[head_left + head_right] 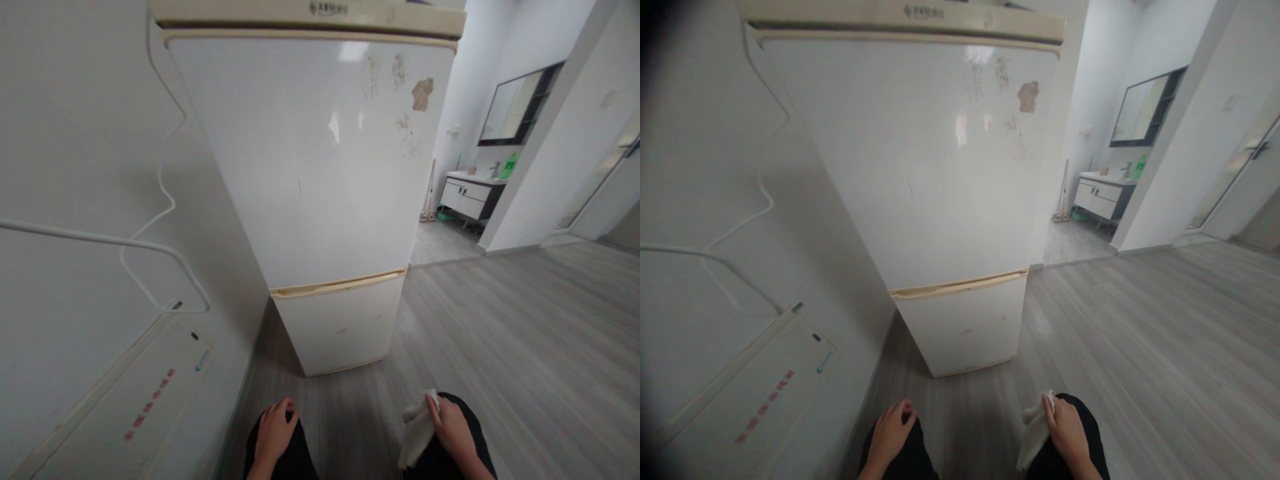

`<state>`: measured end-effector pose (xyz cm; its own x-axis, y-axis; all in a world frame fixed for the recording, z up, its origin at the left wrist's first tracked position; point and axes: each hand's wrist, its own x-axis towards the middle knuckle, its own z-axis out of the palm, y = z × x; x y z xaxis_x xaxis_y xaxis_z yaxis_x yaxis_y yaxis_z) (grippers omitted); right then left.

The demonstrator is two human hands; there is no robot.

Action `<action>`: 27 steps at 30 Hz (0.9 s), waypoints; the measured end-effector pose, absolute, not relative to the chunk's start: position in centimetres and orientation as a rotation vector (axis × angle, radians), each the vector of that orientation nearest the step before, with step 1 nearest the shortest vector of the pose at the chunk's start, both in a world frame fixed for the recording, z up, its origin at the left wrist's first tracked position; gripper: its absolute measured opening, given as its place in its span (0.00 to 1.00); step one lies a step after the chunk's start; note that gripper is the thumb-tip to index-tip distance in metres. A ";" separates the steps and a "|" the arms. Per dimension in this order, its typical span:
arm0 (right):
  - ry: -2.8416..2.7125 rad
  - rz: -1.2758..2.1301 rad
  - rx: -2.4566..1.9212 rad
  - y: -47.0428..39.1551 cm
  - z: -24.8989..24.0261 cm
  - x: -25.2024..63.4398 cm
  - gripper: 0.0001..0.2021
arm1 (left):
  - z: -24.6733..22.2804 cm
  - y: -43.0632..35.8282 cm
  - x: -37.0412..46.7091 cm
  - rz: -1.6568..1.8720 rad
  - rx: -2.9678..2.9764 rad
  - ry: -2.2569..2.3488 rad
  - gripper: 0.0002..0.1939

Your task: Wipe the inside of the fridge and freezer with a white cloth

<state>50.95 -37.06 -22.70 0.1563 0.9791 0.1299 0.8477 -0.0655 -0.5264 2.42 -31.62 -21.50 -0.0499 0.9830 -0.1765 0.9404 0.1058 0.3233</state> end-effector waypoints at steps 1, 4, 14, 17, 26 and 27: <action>-1.727 0.333 -1.935 -37.1 -22.4 50.9 0.40 | -21.5 -31.6 2.3 0.170 1.877 2.046 0.13; -1.723 0.269 -1.871 -37.2 -21.7 50.7 0.37 | -21.4 -31.8 2.2 0.177 1.863 2.049 0.12; -1.824 0.333 -2.002 -36.6 -23.4 50.6 0.37 | -20.7 -31.9 2.3 0.237 1.848 2.017 0.10; -1.808 0.359 -2.033 -36.6 -23.4 50.6 0.35 | -20.4 -31.9 2.3 0.280 1.828 2.006 0.09; -1.798 0.339 -1.969 -36.5 -24.0 50.8 0.30 | -16.9 -27.9 4.5 0.787 1.529 1.968 0.04; -1.804 0.352 -1.976 -36.5 -24.0 50.7 0.31 | -15.3 -26.0 4.6 0.918 1.490 1.977 0.08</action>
<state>50.69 -36.47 -24.04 0.1172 0.9875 0.1049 0.8758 -0.0530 -0.4798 4.58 -26.04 -15.28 -0.2789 0.9603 0.0086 0.6261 0.1751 0.7598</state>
